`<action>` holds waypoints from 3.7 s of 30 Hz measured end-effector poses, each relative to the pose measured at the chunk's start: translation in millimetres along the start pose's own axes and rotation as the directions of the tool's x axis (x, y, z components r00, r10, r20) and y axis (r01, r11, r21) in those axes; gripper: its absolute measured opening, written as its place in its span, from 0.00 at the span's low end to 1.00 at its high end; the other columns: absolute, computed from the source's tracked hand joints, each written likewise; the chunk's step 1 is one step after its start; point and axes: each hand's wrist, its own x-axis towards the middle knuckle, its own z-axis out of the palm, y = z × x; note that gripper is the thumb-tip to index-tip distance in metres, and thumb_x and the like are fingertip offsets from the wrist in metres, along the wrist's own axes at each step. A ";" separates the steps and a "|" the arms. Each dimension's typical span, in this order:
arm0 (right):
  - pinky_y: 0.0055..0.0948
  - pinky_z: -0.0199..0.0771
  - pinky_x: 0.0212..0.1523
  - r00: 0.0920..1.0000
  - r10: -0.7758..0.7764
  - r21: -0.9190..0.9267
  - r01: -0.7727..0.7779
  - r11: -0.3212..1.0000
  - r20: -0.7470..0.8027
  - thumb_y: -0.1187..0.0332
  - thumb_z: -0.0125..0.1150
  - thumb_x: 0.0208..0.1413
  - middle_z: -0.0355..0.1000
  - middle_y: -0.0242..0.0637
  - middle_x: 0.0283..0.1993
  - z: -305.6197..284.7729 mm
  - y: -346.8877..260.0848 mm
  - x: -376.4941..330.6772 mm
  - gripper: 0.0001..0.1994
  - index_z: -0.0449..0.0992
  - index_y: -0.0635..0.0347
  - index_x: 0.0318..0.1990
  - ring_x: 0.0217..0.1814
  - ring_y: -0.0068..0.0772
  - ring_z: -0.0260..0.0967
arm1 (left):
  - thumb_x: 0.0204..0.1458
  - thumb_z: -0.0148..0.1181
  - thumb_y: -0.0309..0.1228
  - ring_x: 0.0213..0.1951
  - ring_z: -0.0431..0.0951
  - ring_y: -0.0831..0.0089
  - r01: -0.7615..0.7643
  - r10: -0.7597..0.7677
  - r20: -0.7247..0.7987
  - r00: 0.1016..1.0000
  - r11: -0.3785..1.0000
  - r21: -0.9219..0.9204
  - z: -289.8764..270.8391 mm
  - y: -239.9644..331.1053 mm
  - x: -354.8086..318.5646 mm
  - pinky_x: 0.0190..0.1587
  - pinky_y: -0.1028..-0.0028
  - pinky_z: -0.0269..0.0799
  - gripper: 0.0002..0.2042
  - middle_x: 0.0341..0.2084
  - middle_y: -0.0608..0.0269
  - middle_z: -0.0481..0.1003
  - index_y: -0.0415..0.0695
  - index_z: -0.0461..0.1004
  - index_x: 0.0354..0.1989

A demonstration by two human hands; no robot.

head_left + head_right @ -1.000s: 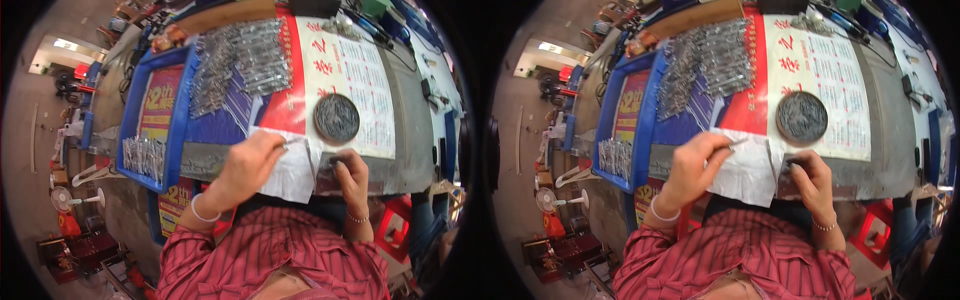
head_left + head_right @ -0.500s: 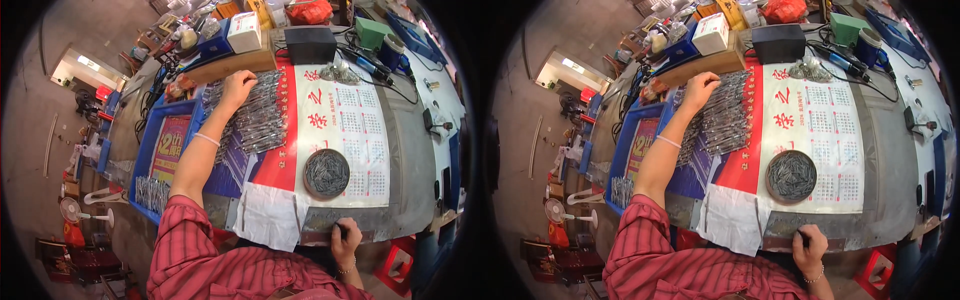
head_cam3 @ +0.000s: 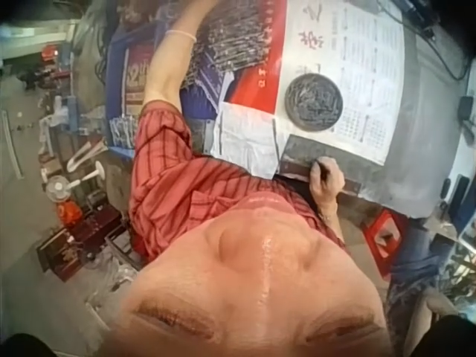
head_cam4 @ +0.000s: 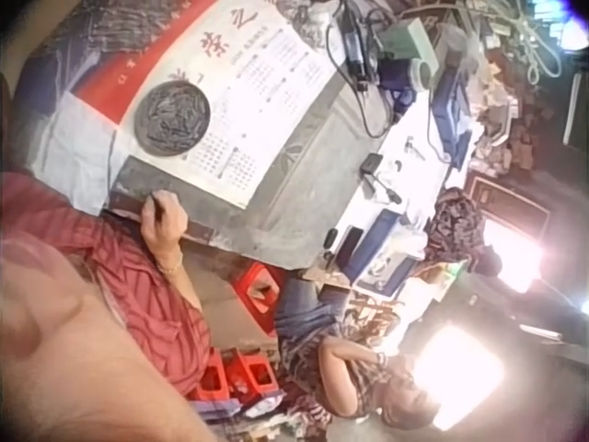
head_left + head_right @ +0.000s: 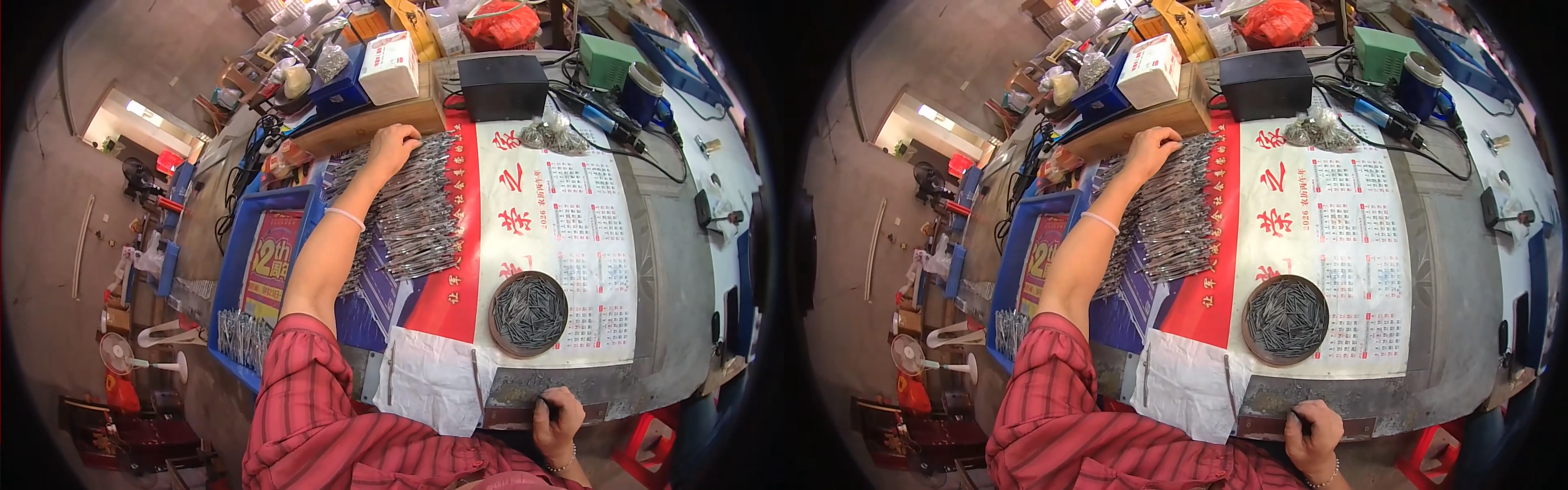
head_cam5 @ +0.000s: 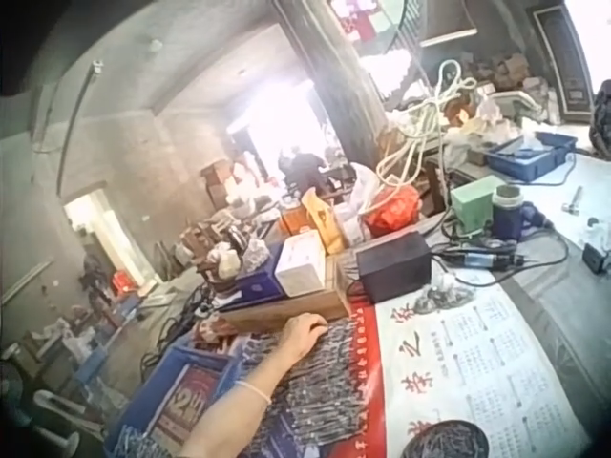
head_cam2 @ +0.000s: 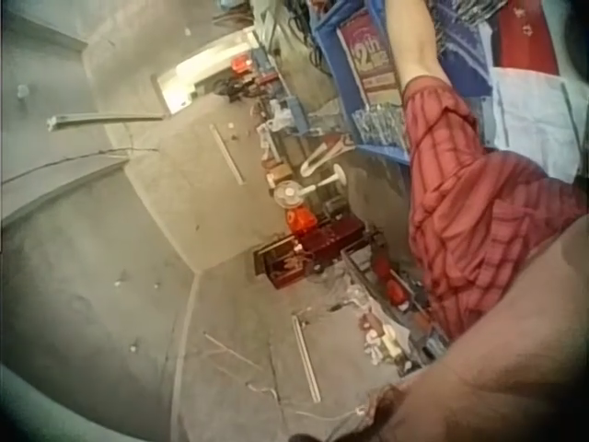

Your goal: Assembling small metal components on a workbench in a workshop setting.

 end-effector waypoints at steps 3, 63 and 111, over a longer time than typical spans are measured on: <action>0.29 0.67 0.24 1.000 -0.007 -0.002 0.007 1.000 -0.017 0.81 0.58 0.43 0.70 0.42 0.24 0.6 -0.3 -0.4 0.07 0.69 0.63 0.31 0.22 0.39 0.68 | 0.45 0.60 0.30 0.33 0.76 0.60 -0.009 0.009 0.014 1.000 0.999 0.038 5.7 5.1 1.6 0.37 0.67 0.70 0.07 0.27 0.56 0.75 0.42 0.78 0.31; 0.34 0.69 0.27 0.999 0.013 -0.301 -0.026 0.953 -0.044 0.71 0.60 0.49 0.71 0.47 0.29 35.5 -15.8 -4.9 0.07 0.72 0.62 0.35 0.27 0.46 0.71 | 0.43 0.51 0.21 0.39 0.75 0.62 0.628 -0.629 -0.010 0.777 0.777 -0.051 -225.6 -22.1 -482.0 0.44 0.67 0.69 0.18 0.35 0.50 0.74 0.36 0.68 0.46; 0.34 0.69 0.29 0.996 0.050 -0.213 -0.064 0.975 -0.070 0.70 0.58 0.51 0.70 0.47 0.28 13.1 -17.3 -3.8 0.08 0.72 0.63 0.36 0.27 0.44 0.71 | 0.47 0.46 0.13 0.25 0.69 0.79 0.390 -0.606 0.002 0.795 0.508 -0.768 -180.0 199.9 -404.0 0.27 0.81 0.68 0.18 0.26 0.62 0.70 0.37 0.65 0.48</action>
